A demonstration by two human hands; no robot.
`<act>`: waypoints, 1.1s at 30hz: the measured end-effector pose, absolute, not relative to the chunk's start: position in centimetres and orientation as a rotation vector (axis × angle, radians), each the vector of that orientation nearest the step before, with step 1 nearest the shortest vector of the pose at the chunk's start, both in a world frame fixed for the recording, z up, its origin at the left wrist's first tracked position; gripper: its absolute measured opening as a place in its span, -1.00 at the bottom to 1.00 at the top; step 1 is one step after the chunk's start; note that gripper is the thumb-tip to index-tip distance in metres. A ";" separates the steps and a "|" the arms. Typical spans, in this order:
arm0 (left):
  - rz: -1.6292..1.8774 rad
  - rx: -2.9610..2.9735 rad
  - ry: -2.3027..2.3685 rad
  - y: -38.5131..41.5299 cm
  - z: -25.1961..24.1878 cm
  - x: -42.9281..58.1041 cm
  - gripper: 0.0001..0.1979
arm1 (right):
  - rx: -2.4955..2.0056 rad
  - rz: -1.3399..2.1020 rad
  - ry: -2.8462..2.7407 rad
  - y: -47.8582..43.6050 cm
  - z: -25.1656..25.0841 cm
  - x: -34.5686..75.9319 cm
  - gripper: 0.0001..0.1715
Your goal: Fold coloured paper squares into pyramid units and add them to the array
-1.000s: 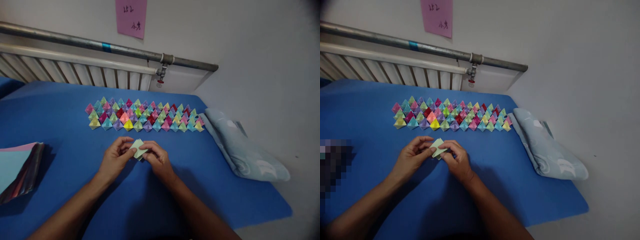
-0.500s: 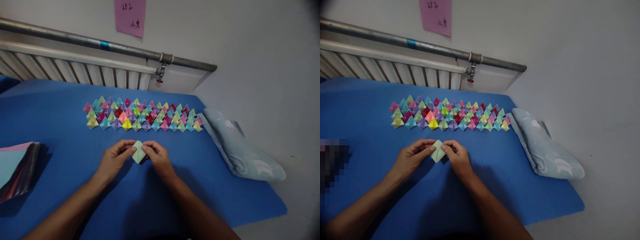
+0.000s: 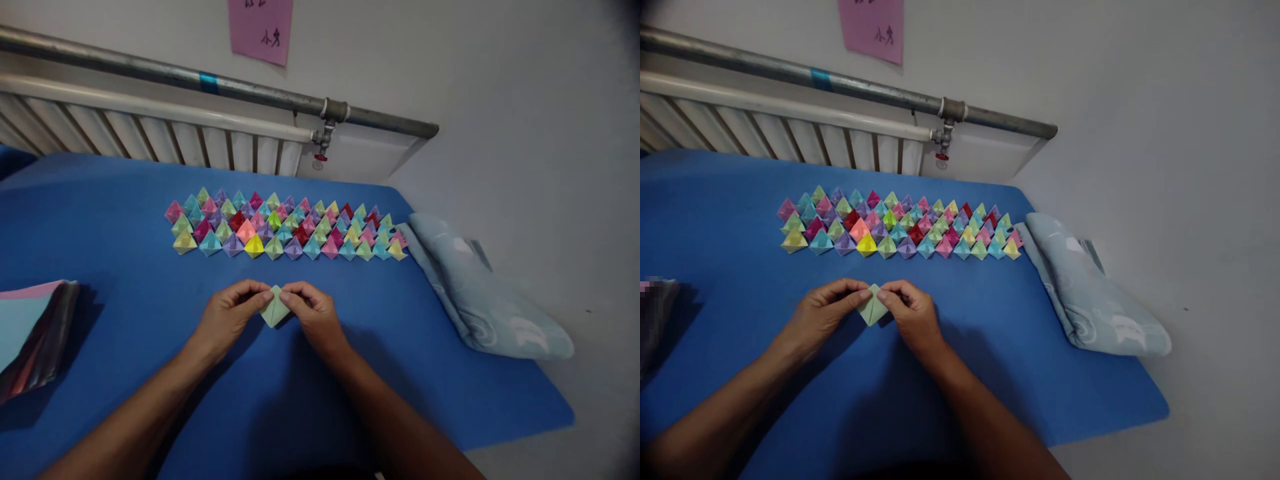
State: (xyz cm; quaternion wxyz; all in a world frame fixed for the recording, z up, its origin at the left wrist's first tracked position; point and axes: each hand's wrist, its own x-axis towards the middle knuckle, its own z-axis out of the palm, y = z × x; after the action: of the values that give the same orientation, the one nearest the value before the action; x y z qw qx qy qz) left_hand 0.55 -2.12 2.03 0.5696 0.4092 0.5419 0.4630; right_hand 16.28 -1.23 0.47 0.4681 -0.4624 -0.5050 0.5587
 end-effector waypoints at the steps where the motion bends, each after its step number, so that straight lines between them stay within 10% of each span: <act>1: 1.078 0.991 1.272 -2.1 2.0 0.5 -0.74 | -1.136 1.366 -1.248 -1.3 0.5 16.3 -0.83; 18: 1.065 1.049 1.302 -2.0 1.0 0.5 -0.83 | -1.219 1.113 -1.513 -1.5 0.6 16.4 -0.83; 33: 1.296 0.795 1.288 -1.7 1.3 0.5 -0.84 | -1.311 1.549 -1.375 -1.6 0.4 15.5 -0.71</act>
State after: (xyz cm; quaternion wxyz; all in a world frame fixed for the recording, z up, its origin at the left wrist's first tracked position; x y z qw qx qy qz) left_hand 0.53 -1.73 1.28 0.5434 0.3350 0.5425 0.5461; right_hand 15.47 -1.63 0.37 0.3384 -0.5032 -0.5278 0.5947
